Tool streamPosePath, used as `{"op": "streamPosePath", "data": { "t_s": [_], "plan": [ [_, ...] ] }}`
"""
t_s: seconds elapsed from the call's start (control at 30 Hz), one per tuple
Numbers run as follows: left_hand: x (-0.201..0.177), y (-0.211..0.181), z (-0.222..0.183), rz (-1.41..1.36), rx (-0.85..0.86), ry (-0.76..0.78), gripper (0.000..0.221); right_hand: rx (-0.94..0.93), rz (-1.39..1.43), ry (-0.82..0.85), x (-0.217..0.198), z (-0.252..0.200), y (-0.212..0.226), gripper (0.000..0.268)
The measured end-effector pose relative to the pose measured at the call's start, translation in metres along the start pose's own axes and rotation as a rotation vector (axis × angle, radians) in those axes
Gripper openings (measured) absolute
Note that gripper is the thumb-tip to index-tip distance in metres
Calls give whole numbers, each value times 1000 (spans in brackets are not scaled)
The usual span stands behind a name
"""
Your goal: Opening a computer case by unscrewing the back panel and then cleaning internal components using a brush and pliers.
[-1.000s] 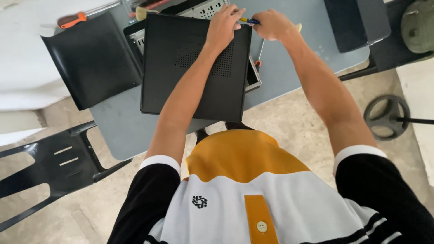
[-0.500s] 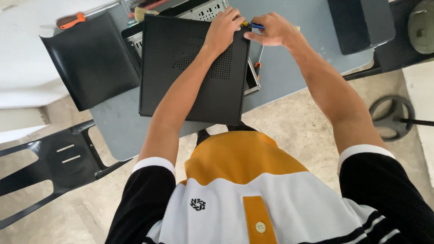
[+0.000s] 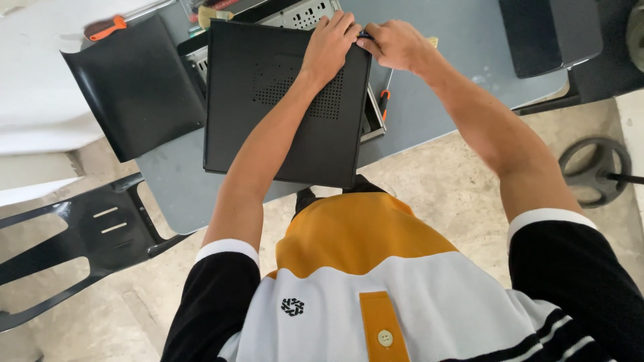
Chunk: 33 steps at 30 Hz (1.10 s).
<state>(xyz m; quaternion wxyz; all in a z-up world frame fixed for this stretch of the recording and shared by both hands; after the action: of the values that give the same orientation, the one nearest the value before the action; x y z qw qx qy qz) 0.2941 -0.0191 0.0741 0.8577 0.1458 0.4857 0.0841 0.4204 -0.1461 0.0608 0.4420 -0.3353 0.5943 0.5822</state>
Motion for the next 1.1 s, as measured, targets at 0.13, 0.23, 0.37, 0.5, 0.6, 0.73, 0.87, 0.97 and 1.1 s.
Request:
{"op": "streamPosePath", "data": {
  "t_s": [0.13,0.23,0.37,0.5,0.6,0.73,0.87,0.97,1.1],
  "plan": [
    [10,-8,0,75,-20,6,25,20,-28,66,0,2,4,50],
    [14,-11,1,106,-24,31,27,64,-75,91,0,4,4,54],
    [17,-14,6,91,-40,13,23,54,-142,56,6,1,-1,61],
    [26,-17,5,66,-35,9,17,94,-190,-2,17,-2,-7,58],
    [28,-16,5,71,-19,4,16,142,-227,-11,16,-1,-1,53],
    [31,-17,3,52,-37,-53,16,171,-278,-69,27,-3,-8,50],
    [35,-19,1,28,-51,-61,13,238,-251,-105,25,-4,0,43],
    [34,-17,2,-12,-66,-44,15,228,-301,-179,24,-3,4,40],
    [34,-17,0,-98,-82,-88,11,307,-268,-124,26,-5,5,31]
  ]
}}
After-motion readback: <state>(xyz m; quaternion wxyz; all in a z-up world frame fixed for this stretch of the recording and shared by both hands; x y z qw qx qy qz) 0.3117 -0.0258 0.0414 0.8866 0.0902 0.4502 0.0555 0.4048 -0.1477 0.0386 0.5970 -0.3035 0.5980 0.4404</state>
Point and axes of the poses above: each hand's wrist, its own z-axis towards the middle knuckle, its own x-axis out of the palm, y = z × x, the point moved 7 cm from there along z, towards the middle knuckle, and after that the axes turned 8 degrees about z, right-handed, at the moved point
